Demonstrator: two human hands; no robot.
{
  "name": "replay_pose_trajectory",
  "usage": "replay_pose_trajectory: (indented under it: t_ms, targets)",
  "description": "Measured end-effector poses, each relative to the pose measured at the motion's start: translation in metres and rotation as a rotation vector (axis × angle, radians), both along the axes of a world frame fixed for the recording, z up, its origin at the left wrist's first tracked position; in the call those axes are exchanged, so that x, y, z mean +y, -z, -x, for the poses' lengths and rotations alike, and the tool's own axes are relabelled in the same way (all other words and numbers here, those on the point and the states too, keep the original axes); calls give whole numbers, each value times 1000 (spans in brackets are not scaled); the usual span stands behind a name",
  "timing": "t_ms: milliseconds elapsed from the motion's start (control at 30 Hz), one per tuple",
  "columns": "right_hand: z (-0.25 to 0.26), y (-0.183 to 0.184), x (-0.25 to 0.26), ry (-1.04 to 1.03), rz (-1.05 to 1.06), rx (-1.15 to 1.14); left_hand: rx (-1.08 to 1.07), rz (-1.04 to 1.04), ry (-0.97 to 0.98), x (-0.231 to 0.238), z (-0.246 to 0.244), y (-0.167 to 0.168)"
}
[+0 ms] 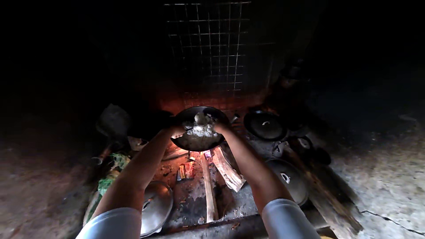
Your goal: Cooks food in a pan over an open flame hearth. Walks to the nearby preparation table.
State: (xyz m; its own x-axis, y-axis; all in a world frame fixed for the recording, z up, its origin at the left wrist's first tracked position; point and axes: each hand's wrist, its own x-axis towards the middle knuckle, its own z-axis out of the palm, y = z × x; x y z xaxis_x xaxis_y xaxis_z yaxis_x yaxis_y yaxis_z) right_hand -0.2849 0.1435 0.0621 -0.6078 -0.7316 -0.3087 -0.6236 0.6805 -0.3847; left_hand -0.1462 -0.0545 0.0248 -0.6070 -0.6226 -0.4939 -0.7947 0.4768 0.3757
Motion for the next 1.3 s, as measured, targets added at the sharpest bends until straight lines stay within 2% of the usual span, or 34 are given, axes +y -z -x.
replay_pose_trajectory:
  t_ms: [67, 133, 200, 300, 367, 433, 567, 667, 767, 833, 967, 1033, 1100, 1300]
  targets:
    - [-4, -1, 1, -3, 21, -40, 46, -79, -43, -4, -14, -5]
    - [-7, -6, 4, 17, 83, -90, 56, -42, -42, -4, -30, -16]
    - [-4, -20, 5, -1, 114, -97, 18, 74, 10, 2, -43, -42]
    - [2, -46, 9, -51, 106, 18, -41, 312, 172, 5, -54, -70]
    - [0, -60, 14, -59, 86, 68, -88, 477, 254, 25, -60, -88]
    - [-3, -70, 18, -50, 45, 102, -171, 610, 255, 59, -64, -103]
    - [-17, -73, 32, -68, -80, 166, -278, 721, 229, 91, -64, -92]
    - [-18, -61, 46, -88, -76, 209, -340, 746, 192, 74, -56, -65]
    - [-24, -74, 70, -147, -136, 325, -372, 727, 163, 53, -59, -51]
    - [-25, -88, 88, -193, -186, 389, -360, 665, 164, 41, -68, -55]
    - [-19, -89, 116, -291, -307, 437, -339, 525, 323, -6, -84, -57]
    - [-20, -80, 122, -331, -365, 434, -347, 434, 328, -16, -87, -59]
    - [-17, -59, 122, -336, -329, 406, -302, 334, 254, -16, -88, -52]
    - [-9, -7, 101, -245, -219, 321, -109, 154, 187, 15, -73, -19]
